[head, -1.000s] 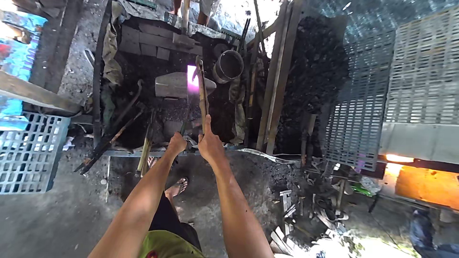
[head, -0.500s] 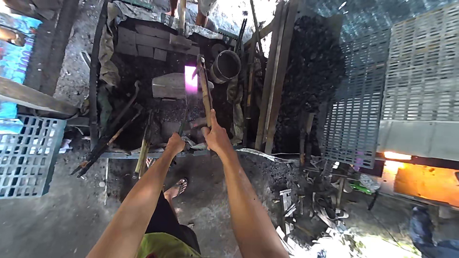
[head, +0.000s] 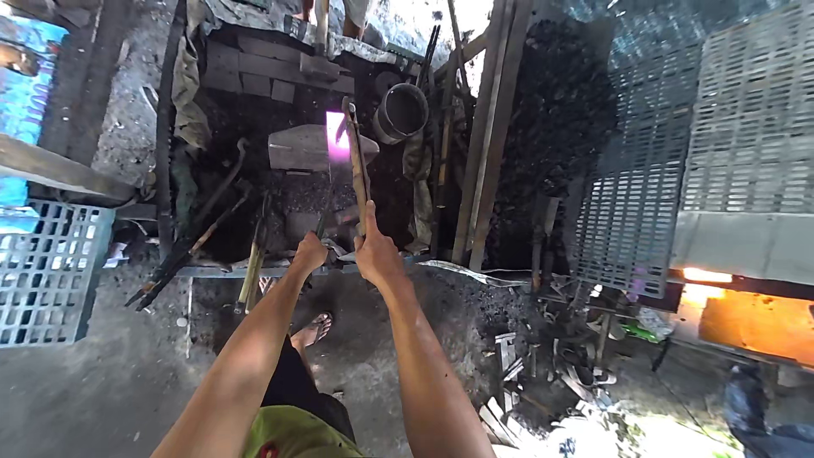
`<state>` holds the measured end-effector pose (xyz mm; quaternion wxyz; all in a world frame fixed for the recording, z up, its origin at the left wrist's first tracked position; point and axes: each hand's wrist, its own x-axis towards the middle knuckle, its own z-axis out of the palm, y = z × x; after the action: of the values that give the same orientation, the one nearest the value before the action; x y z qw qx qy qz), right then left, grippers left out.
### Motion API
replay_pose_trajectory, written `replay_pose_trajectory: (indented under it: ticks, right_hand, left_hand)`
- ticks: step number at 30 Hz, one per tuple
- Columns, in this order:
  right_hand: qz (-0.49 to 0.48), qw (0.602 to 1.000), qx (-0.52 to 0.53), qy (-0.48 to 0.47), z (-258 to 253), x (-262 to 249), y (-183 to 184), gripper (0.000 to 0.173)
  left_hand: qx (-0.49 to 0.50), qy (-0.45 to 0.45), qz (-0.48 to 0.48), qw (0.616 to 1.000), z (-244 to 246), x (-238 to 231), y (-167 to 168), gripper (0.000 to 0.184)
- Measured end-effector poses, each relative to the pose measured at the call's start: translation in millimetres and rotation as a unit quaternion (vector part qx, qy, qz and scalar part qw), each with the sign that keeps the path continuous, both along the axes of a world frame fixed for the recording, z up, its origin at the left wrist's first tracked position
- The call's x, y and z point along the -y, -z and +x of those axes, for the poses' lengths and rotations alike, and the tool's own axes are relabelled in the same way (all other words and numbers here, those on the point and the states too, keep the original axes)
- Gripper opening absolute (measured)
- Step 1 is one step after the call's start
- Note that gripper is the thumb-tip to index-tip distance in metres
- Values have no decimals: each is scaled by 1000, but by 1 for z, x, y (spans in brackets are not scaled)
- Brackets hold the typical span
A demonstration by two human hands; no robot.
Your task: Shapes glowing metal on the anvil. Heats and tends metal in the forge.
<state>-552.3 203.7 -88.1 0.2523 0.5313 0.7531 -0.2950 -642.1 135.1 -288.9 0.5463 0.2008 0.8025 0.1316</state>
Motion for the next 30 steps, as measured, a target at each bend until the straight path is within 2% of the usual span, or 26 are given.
replay_pose_trajectory:
  ticks: [12,16,20,25,30]
  right_hand:
    - [4,1000,24,0,-5,11,7,75]
    - [-26,993,-62,101,15,4,16,75]
    - [-21,995,-61,78,32,-15,14,75]
    - [-12,995,-75,62,8,-36,23,76]
    - [-10,998,-49,43,-9,-32,5,77]
  left_hand:
    - [5,-1,-5,1000,-2,0,-1,48]
    - [0,2,-8,1000,1,0,-1,48]
    - [-3,8,-7,1000,1,-1,-4,46]
    - [0,3,1,1000,2,-2,0,43]
    - [-8,-9,4,1000,4,-6,7,42]
